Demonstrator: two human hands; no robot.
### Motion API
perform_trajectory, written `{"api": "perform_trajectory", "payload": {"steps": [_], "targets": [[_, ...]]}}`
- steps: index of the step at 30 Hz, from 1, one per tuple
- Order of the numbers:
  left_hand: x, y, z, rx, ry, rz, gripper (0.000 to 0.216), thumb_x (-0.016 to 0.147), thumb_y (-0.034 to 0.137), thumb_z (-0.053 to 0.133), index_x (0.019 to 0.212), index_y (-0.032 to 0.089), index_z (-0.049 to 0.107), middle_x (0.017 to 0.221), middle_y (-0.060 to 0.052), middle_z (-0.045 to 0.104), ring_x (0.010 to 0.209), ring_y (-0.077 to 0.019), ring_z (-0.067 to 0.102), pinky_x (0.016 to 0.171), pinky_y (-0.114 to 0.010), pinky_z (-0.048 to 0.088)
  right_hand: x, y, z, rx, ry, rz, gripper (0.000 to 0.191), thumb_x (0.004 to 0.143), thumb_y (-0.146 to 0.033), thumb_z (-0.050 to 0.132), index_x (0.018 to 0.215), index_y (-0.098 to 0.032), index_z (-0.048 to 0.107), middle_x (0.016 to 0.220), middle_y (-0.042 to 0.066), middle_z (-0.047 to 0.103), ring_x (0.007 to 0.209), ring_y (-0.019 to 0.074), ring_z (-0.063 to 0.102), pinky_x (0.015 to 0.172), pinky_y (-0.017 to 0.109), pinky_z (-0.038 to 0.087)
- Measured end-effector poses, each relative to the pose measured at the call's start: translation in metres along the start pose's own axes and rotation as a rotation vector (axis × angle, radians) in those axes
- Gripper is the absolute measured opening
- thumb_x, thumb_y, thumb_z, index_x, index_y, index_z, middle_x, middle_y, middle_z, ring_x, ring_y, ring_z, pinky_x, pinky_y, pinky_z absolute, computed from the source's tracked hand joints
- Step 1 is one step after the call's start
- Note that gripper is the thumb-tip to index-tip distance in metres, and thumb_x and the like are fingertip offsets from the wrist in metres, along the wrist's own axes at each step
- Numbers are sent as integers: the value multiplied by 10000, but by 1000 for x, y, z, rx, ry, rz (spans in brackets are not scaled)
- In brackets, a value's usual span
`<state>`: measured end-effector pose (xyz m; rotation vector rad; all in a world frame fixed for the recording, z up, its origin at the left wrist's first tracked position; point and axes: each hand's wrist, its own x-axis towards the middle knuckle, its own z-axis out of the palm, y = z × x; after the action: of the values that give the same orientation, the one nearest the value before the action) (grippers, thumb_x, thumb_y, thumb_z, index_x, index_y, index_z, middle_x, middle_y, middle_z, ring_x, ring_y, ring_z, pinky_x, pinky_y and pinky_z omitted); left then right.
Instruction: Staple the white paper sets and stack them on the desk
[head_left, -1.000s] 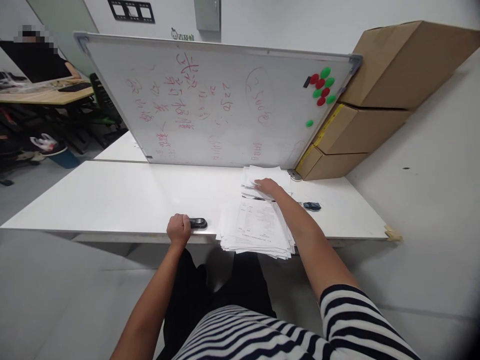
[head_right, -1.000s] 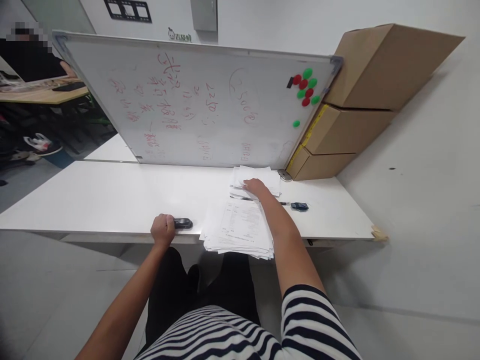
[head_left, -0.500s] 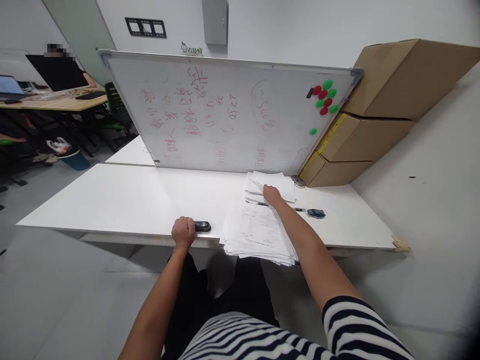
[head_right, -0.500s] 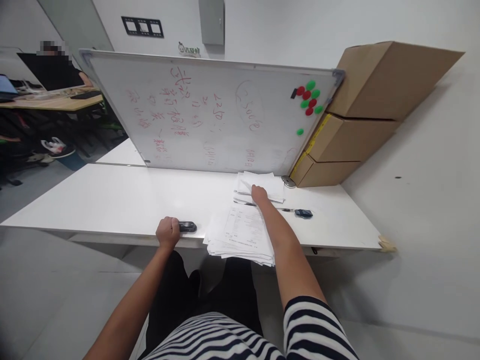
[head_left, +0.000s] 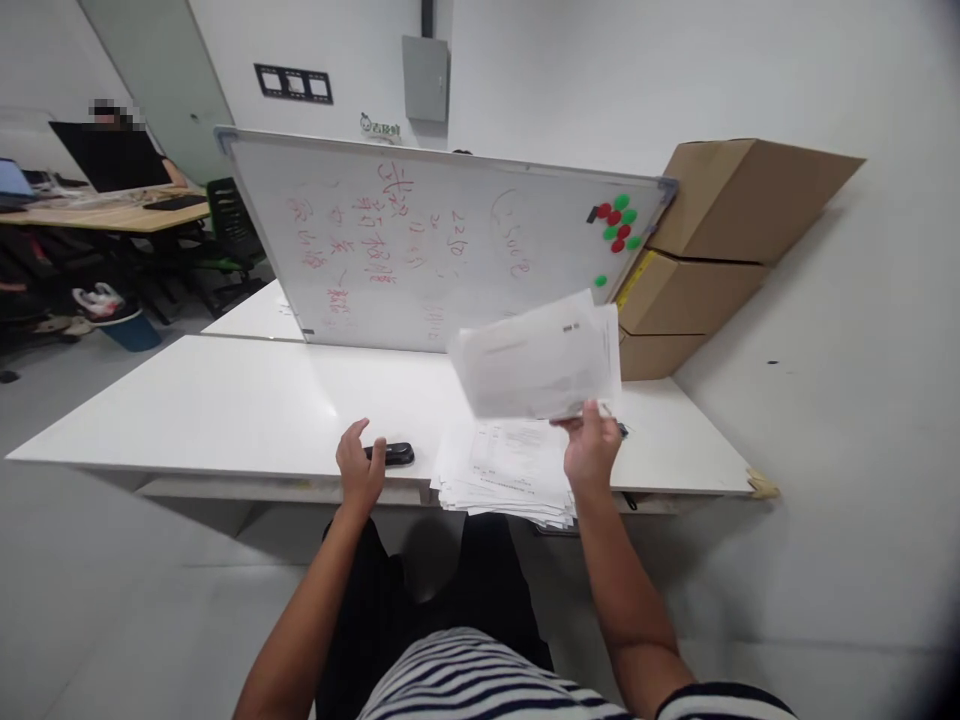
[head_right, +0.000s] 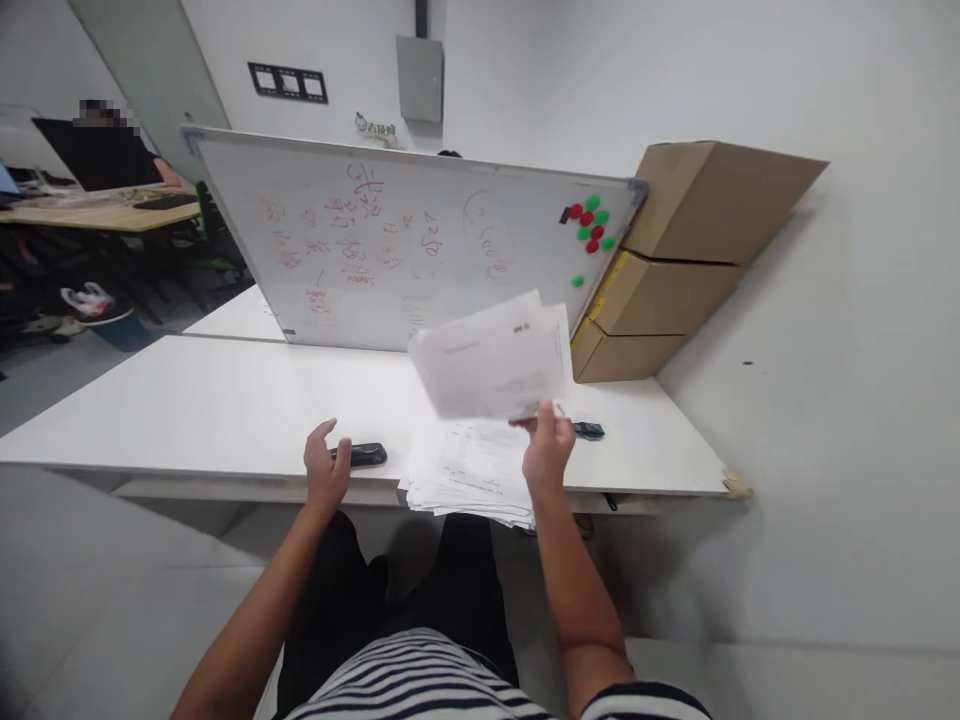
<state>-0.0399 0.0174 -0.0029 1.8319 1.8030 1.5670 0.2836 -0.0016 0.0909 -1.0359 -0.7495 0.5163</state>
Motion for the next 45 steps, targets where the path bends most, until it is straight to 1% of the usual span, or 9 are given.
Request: {"api": "perform_trajectory", "payload": {"steps": [3, 5, 6, 10, 16, 23, 33, 36, 45], "targets": [[-21, 54, -9, -492, -339, -82, 714, 815, 622, 485, 1394, 228, 345, 1404, -130, 441, 1274, -267, 429, 1028, -415, 361, -58, 8, -15, 20, 73, 173, 383, 807, -536, 592, 693, -170, 584, 604, 7, 649, 568, 158, 623, 533, 287, 516], [-34, 82, -8, -671, -592, -217, 749, 769, 632, 551, 1369, 211, 399, 1345, -135, 514, 1218, -276, 494, 988, -400, 410, -88, 17, -20, -79, 45, 229, 423, 827, -551, 553, 651, -169, 597, 595, 27, 657, 585, 174, 633, 570, 304, 521], [-38, 92, -6, -693, -618, -294, 704, 774, 618, 558, 1325, 192, 458, 1292, -135, 562, 1176, -273, 529, 969, -394, 425, -99, 21, -23, -135, 1, 243, 449, 841, -557, 526, 637, -166, 611, 589, 39, 661, 597, 183, 640, 607, 319, 527], [-35, 100, 5, -613, -487, -441, 529, 804, 575, 539, 1092, 140, 625, 1099, -112, 675, 1032, -251, 607, 909, -377, 458, -110, 23, -37, -313, -251, 264, 434, 843, -536, 534, 673, -163, 676, 713, 82, 721, 755, 224, 678, 791, 374, 515], [-14, 95, 7, -481, -513, -334, 401, 773, 529, 585, 898, 161, 685, 885, -54, 711, 874, -229, 628, 764, -329, 491, -63, 2, -52, -206, -424, 177, 378, 766, -478, 657, 1031, -208, 643, 1021, 66, 717, 966, 243, 653, 859, 396, 505], [-20, 105, 26, -534, -548, -309, 362, 743, 433, 641, 1007, 190, 682, 999, -56, 701, 934, -227, 628, 822, -346, 490, -53, 16, -47, -342, -296, 192, 428, 740, -458, 680, 1042, -159, 633, 1003, 103, 712, 951, 253, 646, 854, 411, 494], [-23, 96, 24, -583, -592, -385, 413, 732, 450, 664, 1030, 164, 671, 1037, -87, 697, 965, -246, 637, 831, -360, 501, -71, 40, -53, -425, -335, 188, 356, 791, -447, 603, 1014, -170, 619, 971, 65, 697, 891, 204, 629, 810, 347, 486], [-29, 95, 24, -529, -582, -383, 379, 760, 458, 627, 996, 168, 691, 992, -69, 707, 936, -239, 639, 826, -360, 499, -73, 38, -59, -559, -403, 204, 338, 810, -440, 570, 1012, -175, 626, 974, 68, 698, 882, 214, 629, 785, 343, 482], [-48, 94, 17, -465, -533, -379, 362, 800, 451, 589, 1023, 183, 686, 1003, -51, 706, 957, -226, 630, 842, -344, 486, -72, 27, -64, -974, -581, -59, 307, 877, -402, 444, 984, -198, 647, 958, 99, 692, 929, 257, 619, 806, 350, 458]]}}
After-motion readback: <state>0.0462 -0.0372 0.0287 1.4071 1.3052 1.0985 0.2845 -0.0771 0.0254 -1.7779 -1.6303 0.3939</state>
